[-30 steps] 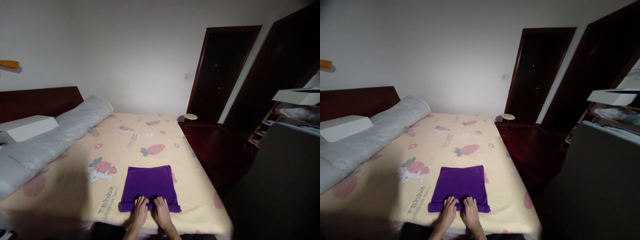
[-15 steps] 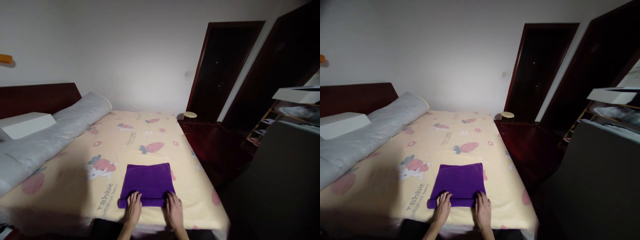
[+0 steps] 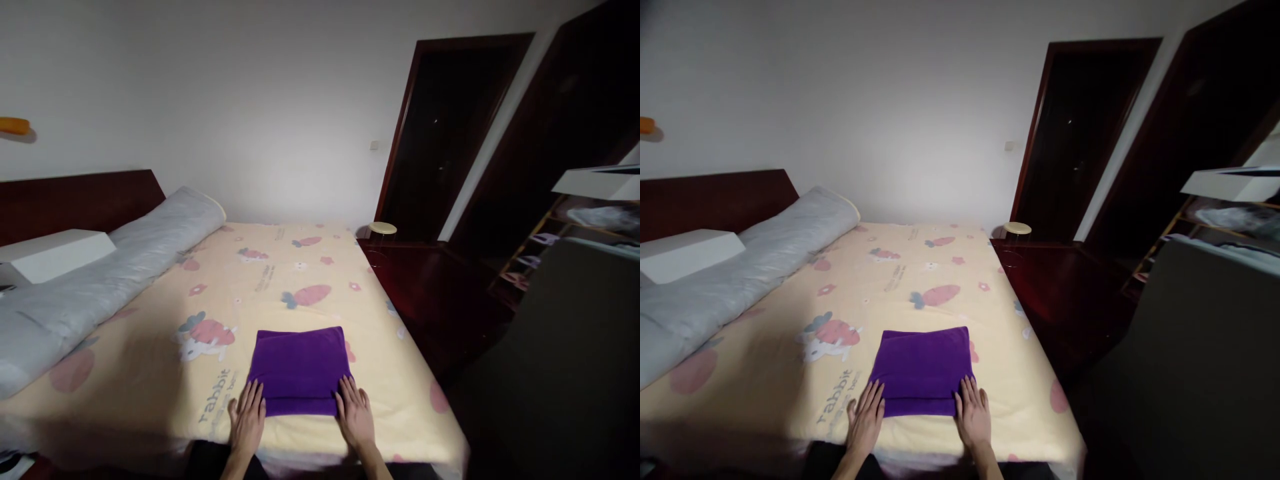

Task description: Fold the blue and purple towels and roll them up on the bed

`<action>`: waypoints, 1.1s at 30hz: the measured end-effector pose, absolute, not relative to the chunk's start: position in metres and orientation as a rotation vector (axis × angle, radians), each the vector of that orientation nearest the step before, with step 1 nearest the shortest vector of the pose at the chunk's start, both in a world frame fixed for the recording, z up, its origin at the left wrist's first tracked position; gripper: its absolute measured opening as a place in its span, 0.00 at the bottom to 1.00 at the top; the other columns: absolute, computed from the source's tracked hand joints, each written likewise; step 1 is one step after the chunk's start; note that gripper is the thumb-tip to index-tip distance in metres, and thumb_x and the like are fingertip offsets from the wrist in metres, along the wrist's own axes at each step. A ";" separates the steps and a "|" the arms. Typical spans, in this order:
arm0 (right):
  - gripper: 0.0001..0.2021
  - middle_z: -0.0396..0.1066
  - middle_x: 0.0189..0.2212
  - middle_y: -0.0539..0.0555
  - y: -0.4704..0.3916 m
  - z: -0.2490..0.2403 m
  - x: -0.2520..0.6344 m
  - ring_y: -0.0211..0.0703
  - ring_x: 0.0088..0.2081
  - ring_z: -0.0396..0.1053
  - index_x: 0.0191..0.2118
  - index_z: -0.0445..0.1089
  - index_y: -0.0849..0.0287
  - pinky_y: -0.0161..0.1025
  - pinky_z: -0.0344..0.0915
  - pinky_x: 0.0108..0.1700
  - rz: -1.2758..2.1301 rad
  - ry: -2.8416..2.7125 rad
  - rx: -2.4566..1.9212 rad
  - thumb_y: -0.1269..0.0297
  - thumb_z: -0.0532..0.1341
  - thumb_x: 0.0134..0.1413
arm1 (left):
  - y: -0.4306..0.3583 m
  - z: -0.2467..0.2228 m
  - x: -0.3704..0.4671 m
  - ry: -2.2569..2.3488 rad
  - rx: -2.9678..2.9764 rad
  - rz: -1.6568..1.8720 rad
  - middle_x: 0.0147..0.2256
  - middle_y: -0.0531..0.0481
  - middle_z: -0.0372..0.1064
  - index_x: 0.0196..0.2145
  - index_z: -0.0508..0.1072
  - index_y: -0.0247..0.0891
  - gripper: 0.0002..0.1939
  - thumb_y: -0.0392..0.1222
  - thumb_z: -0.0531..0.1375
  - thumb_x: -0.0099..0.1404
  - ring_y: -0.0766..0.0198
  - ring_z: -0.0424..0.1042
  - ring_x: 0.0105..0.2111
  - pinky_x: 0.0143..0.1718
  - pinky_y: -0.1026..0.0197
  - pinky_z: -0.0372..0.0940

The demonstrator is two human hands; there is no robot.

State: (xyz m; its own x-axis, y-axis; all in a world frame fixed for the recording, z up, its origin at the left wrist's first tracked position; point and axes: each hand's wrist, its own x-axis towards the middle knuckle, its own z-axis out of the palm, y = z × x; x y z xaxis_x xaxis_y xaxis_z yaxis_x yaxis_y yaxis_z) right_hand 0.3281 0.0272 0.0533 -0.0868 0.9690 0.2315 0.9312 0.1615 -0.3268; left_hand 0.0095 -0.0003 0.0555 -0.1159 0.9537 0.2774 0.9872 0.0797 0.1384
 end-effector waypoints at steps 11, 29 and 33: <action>0.25 0.60 0.62 0.57 0.027 0.070 0.249 0.48 0.65 0.55 0.63 0.61 0.57 0.49 0.52 0.64 0.389 -2.300 -1.512 0.55 0.44 0.67 | 0.020 0.054 0.075 -1.958 -2.474 -0.432 0.63 0.48 0.59 0.62 0.60 0.42 0.27 0.36 0.45 0.67 0.61 0.59 0.62 0.61 0.50 0.58; 0.24 0.58 0.64 0.56 0.046 0.075 0.246 0.47 0.66 0.53 0.62 0.62 0.55 0.50 0.50 0.65 0.432 -2.285 -1.571 0.58 0.46 0.65 | 0.037 0.055 0.072 -2.007 -2.429 -0.414 0.63 0.47 0.60 0.61 0.63 0.42 0.27 0.35 0.46 0.66 0.59 0.59 0.62 0.61 0.50 0.58; 0.26 0.54 0.65 0.58 0.061 0.061 0.302 0.53 0.66 0.50 0.64 0.59 0.58 0.58 0.49 0.64 0.279 -2.041 -1.924 0.55 0.44 0.64 | 0.034 0.063 0.028 -2.133 -2.202 -0.351 0.65 0.46 0.55 0.64 0.58 0.46 0.26 0.41 0.45 0.69 0.55 0.55 0.64 0.61 0.43 0.54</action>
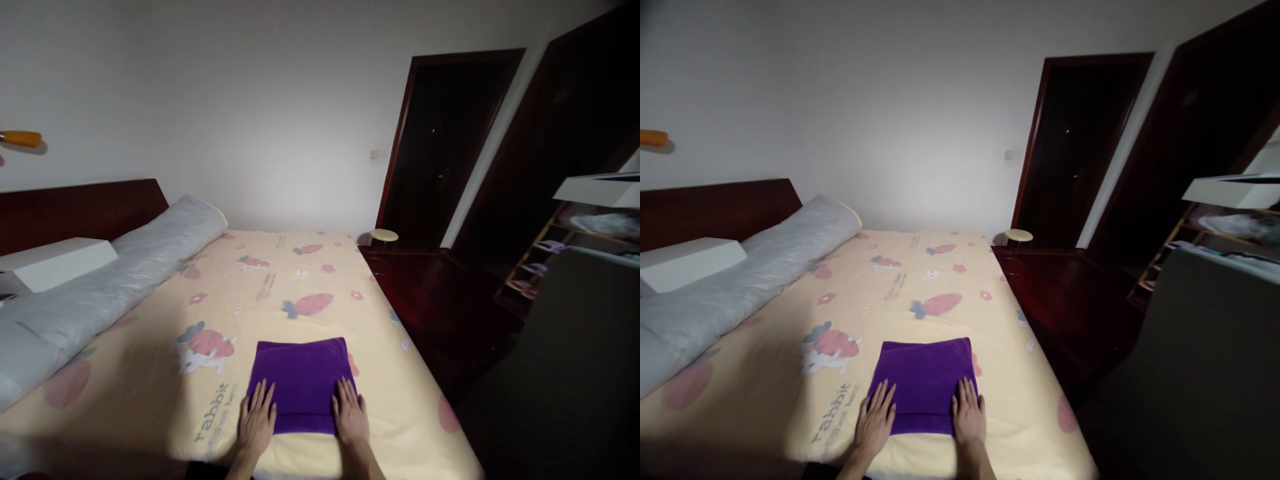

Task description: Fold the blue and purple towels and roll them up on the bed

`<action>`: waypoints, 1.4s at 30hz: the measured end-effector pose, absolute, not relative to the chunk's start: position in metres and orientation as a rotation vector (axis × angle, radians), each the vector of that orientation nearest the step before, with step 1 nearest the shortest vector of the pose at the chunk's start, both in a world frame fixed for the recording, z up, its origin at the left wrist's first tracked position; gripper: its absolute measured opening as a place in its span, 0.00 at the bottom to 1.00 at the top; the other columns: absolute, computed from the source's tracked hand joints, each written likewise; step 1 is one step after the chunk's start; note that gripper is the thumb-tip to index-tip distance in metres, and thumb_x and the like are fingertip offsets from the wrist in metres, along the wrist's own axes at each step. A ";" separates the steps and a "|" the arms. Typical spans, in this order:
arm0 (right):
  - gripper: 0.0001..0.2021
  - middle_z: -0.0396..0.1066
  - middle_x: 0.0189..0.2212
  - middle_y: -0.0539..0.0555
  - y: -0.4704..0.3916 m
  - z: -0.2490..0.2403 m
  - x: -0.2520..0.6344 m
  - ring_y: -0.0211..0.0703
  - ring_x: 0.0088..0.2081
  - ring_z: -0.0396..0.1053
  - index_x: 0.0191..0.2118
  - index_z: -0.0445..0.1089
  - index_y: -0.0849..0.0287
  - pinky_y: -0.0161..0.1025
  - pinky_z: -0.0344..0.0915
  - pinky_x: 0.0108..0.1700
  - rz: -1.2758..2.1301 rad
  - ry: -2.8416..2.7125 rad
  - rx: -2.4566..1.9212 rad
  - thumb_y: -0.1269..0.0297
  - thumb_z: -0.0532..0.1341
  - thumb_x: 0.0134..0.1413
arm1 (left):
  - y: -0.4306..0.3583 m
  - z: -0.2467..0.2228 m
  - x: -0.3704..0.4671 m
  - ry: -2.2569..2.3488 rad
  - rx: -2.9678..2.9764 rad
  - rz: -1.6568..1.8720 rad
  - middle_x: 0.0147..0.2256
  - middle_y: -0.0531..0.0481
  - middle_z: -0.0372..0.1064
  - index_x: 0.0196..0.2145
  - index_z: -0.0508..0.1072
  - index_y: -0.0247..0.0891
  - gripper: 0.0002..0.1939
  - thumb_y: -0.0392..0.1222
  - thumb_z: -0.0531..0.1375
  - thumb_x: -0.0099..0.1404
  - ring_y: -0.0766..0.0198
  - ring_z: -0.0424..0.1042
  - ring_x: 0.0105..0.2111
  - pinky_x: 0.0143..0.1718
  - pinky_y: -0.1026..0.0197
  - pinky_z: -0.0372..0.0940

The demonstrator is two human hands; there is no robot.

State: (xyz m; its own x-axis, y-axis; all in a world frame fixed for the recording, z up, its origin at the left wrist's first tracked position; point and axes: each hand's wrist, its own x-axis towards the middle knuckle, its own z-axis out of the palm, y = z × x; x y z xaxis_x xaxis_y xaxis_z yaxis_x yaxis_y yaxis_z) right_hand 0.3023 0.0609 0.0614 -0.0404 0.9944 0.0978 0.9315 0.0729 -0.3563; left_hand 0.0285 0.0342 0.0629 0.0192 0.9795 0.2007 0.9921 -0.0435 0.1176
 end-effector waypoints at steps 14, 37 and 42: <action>0.25 0.55 0.65 0.54 0.066 0.069 0.253 0.48 0.67 0.50 0.64 0.59 0.51 0.53 0.48 0.65 0.416 -2.240 -1.645 0.58 0.46 0.64 | 0.053 0.058 0.058 -2.089 -2.407 -0.374 0.65 0.50 0.55 0.63 0.59 0.47 0.29 0.36 0.47 0.65 0.59 0.56 0.64 0.62 0.47 0.56; 0.28 0.46 0.68 0.54 0.079 0.082 0.294 0.47 0.68 0.44 0.67 0.52 0.59 0.52 0.45 0.67 0.408 -2.149 -1.973 0.57 0.42 0.64 | 0.061 0.058 -0.032 -2.181 -2.070 -0.299 0.64 0.49 0.57 0.62 0.61 0.49 0.25 0.41 0.44 0.69 0.55 0.55 0.64 0.61 0.41 0.52; 0.27 0.46 0.67 0.55 0.076 0.083 0.274 0.48 0.68 0.44 0.66 0.54 0.58 0.52 0.45 0.67 0.434 -2.176 -1.844 0.57 0.43 0.65 | 0.067 0.069 -0.012 -1.969 -2.263 -0.389 0.65 0.50 0.54 0.64 0.57 0.47 0.26 0.38 0.43 0.69 0.58 0.53 0.65 0.63 0.46 0.52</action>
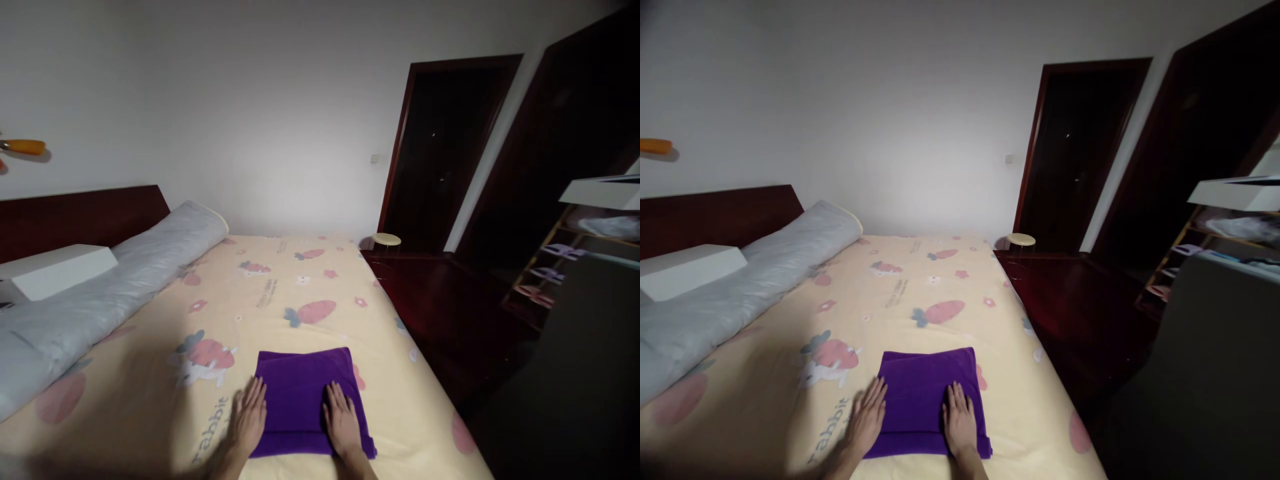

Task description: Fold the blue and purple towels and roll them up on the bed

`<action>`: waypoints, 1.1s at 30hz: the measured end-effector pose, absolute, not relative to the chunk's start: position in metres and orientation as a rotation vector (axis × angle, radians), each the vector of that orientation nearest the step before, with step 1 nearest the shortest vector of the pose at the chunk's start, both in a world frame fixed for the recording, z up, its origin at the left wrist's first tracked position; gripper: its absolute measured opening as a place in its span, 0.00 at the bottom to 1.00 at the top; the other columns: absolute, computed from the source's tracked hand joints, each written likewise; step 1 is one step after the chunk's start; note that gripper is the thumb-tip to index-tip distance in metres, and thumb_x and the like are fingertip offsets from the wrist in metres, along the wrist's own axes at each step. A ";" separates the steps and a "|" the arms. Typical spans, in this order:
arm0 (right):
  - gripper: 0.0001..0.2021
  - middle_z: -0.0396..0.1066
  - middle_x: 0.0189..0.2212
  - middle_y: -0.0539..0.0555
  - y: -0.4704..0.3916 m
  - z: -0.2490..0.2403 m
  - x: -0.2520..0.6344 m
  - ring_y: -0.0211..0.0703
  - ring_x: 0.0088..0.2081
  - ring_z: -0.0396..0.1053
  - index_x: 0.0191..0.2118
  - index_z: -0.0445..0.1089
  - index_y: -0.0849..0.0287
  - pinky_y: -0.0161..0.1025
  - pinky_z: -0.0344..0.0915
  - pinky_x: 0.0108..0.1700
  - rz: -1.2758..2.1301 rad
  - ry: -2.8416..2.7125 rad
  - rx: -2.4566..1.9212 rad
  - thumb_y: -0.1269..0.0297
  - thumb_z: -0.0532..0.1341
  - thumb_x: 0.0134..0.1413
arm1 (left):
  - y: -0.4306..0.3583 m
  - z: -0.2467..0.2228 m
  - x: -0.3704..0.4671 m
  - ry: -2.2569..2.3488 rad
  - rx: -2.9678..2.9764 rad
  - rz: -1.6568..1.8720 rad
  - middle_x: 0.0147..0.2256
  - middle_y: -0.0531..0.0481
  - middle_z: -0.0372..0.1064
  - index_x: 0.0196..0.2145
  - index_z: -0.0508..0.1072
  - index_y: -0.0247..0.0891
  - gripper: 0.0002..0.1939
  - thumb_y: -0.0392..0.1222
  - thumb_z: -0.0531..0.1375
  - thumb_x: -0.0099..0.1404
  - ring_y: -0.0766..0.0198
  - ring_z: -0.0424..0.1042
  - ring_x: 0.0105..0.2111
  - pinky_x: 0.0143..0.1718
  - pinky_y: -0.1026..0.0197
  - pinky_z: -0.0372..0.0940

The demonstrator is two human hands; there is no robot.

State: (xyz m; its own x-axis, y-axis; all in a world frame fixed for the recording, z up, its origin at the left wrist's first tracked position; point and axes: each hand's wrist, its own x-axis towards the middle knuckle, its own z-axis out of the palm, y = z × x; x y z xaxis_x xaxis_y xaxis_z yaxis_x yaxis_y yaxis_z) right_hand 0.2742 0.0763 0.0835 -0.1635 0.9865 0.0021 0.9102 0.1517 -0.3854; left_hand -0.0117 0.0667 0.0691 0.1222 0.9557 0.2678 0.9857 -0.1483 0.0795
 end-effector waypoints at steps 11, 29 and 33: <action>0.26 0.47 0.67 0.54 0.087 0.076 0.281 0.50 0.68 0.46 0.66 0.54 0.55 0.56 0.46 0.66 0.410 -2.159 -1.906 0.57 0.44 0.65 | 0.098 0.073 -0.006 -2.095 -2.470 -0.198 0.67 0.52 0.47 0.66 0.50 0.53 0.26 0.48 0.42 0.72 0.58 0.49 0.67 0.65 0.42 0.49; 0.27 0.52 0.66 0.58 0.125 0.050 0.325 0.52 0.67 0.48 0.64 0.59 0.57 0.55 0.49 0.65 0.287 -2.034 -1.931 0.54 0.46 0.64 | 0.108 0.053 0.002 -2.128 -2.282 -0.244 0.66 0.49 0.51 0.65 0.55 0.48 0.26 0.46 0.44 0.70 0.55 0.53 0.65 0.63 0.40 0.53; 0.27 0.54 0.65 0.60 0.120 0.059 0.345 0.54 0.66 0.50 0.64 0.59 0.61 0.57 0.51 0.64 0.197 -1.891 -1.981 0.54 0.45 0.64 | 0.099 0.063 -0.017 -1.976 -2.090 -0.513 0.64 0.46 0.57 0.62 0.61 0.44 0.25 0.42 0.46 0.69 0.54 0.56 0.64 0.61 0.41 0.56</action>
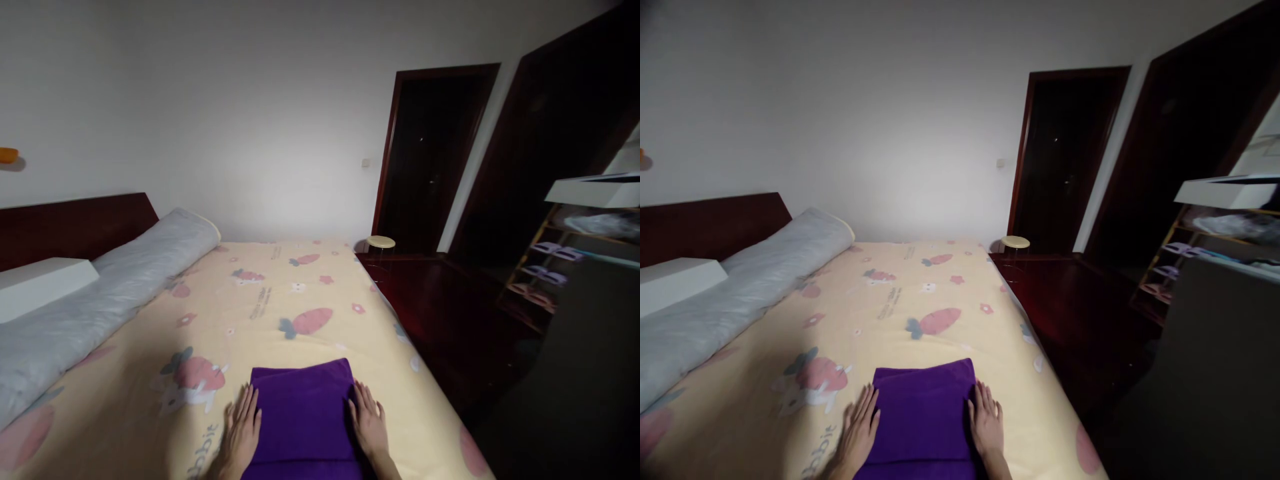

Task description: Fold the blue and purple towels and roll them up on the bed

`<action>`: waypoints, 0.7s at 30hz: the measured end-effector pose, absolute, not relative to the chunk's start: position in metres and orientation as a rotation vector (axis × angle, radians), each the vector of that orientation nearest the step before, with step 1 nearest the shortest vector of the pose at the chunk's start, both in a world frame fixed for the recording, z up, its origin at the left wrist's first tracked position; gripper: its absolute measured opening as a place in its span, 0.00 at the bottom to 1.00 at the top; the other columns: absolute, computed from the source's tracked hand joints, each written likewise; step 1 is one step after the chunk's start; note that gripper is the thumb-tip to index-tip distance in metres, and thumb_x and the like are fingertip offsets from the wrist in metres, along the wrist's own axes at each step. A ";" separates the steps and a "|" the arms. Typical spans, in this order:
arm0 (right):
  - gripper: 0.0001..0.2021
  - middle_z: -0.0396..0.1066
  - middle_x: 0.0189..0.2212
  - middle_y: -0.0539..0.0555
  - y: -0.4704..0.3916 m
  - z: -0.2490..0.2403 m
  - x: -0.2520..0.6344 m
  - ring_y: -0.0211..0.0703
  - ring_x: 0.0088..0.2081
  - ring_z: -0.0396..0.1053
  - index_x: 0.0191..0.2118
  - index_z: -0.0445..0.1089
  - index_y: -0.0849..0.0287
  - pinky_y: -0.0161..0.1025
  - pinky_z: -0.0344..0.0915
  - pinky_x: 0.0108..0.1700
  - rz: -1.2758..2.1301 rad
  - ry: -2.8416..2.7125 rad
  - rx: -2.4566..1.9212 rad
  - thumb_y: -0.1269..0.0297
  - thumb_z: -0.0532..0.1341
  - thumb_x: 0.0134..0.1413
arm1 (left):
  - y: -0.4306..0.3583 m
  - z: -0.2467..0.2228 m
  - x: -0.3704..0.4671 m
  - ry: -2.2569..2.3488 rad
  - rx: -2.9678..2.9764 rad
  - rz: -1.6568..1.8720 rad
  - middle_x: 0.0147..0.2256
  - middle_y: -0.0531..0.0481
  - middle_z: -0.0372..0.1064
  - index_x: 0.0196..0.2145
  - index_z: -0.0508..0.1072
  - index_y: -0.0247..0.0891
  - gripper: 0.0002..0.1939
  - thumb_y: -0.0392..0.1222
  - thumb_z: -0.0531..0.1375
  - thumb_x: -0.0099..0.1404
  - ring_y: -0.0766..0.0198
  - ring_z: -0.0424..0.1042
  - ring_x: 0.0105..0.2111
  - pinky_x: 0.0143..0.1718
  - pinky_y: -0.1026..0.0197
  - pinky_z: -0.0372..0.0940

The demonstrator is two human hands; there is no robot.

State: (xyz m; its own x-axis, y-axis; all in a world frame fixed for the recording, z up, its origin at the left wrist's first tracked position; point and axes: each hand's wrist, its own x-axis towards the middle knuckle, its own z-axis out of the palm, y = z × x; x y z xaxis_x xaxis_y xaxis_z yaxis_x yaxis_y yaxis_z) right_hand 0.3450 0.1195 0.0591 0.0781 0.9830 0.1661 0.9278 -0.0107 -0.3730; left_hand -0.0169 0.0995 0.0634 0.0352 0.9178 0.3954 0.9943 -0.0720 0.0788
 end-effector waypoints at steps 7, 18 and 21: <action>0.20 0.64 0.60 0.53 0.045 0.072 0.264 0.49 0.61 0.61 0.55 0.70 0.47 0.50 0.58 0.61 0.409 -2.151 -1.409 0.59 0.46 0.66 | 0.035 0.027 0.060 -1.666 -2.555 -0.690 0.55 0.50 0.71 0.55 0.71 0.48 0.26 0.33 0.49 0.62 0.59 0.69 0.55 0.55 0.54 0.69; 0.22 0.61 0.62 0.56 -0.011 0.036 0.335 0.51 0.63 0.59 0.59 0.66 0.54 0.46 0.58 0.59 0.325 -2.159 -1.629 0.66 0.51 0.60 | -0.019 0.034 -0.001 -1.950 -2.347 -0.622 0.59 0.52 0.65 0.59 0.66 0.47 0.27 0.37 0.50 0.63 0.57 0.65 0.59 0.59 0.51 0.64; 0.21 0.68 0.58 0.55 -0.006 0.046 0.346 0.48 0.60 0.62 0.55 0.69 0.54 0.45 0.57 0.57 0.274 -2.148 -1.642 0.70 0.51 0.59 | -0.016 0.044 -0.005 -1.966 -2.327 -0.609 0.56 0.52 0.70 0.56 0.70 0.46 0.27 0.34 0.50 0.61 0.58 0.68 0.56 0.58 0.52 0.64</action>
